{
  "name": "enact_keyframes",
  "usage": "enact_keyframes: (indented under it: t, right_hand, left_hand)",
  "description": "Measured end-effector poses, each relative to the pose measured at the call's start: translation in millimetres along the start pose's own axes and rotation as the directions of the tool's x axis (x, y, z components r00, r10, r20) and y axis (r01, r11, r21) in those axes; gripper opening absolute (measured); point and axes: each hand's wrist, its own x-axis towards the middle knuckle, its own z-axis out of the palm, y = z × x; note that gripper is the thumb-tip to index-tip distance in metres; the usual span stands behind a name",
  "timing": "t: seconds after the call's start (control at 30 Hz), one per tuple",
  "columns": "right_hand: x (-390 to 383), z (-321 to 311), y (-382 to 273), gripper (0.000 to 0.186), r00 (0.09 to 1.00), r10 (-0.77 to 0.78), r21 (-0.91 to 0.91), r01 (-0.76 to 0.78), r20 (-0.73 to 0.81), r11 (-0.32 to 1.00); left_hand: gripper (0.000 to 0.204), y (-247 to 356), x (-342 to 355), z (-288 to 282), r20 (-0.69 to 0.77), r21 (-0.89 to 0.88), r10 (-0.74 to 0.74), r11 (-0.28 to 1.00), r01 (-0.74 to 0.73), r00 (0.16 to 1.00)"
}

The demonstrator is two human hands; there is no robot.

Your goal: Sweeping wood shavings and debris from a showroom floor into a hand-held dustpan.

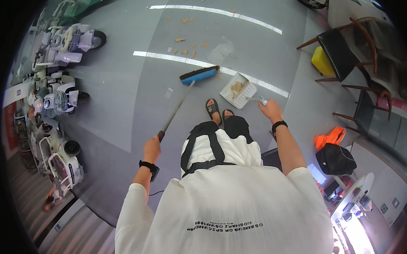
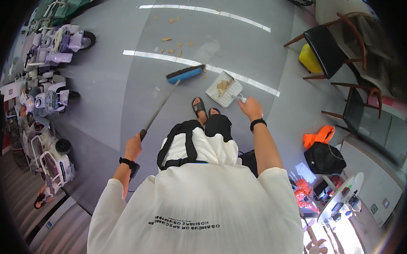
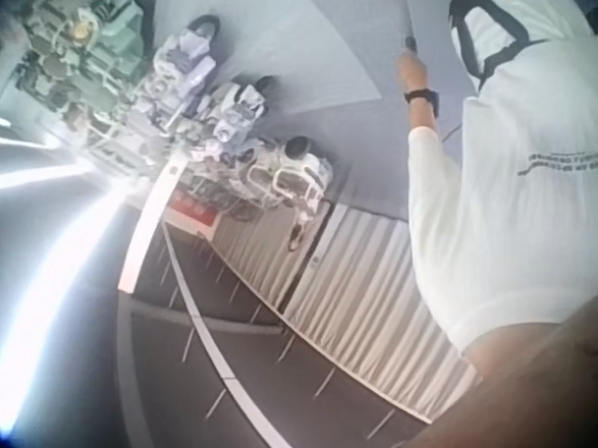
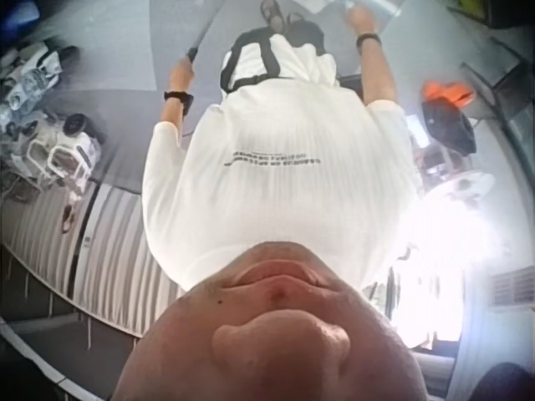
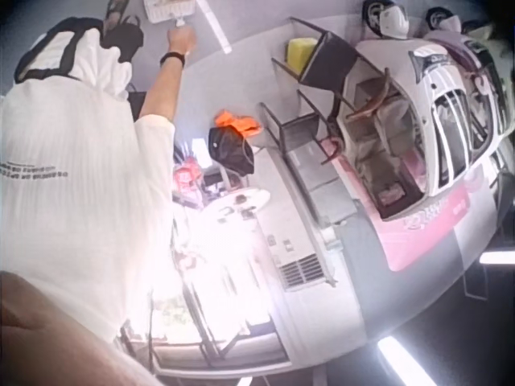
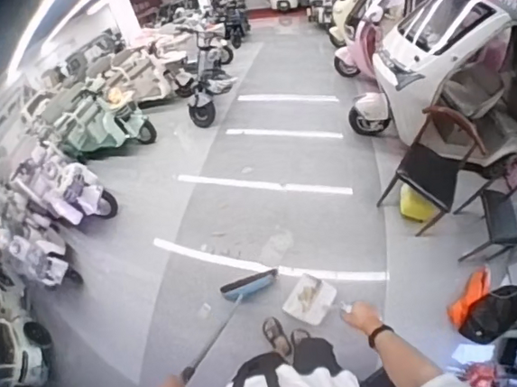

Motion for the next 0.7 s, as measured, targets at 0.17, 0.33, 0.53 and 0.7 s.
enact_keyframes:
  t: [0.17, 0.33, 0.53, 0.7]
  right_hand:
    - [-6, -3, -3, 0.048, 1.000, 0.005, -0.005, -0.005, 0.016, 1.000]
    - [-17, -1, -11, 0.046, 0.999, 0.018, -0.047, -0.016, 0.041, 0.999]
    - [-23, 6, -17, 0.046, 0.999, -0.023, -0.055, 0.024, 0.024, 0.998]
    - [-28, 11, -17, 0.048, 1.000, 0.008, 0.007, -0.008, 0.004, 1.000]
  left_hand:
    - [0.029, 31, -39, -13, 0.054, 0.066, 0.043, 0.997, -0.047, 0.998]
    - [0.029, 36, -78, -25, -0.028, 0.024, 0.050, 0.998, -0.049, 0.998]
    - [0.024, 11, -112, -18, -0.098, -0.065, -0.019, 0.998, 0.013, 0.995]
    - [0.026, 4, -119, -36, -0.185, -0.086, -0.155, 0.986, 0.141, 0.970]
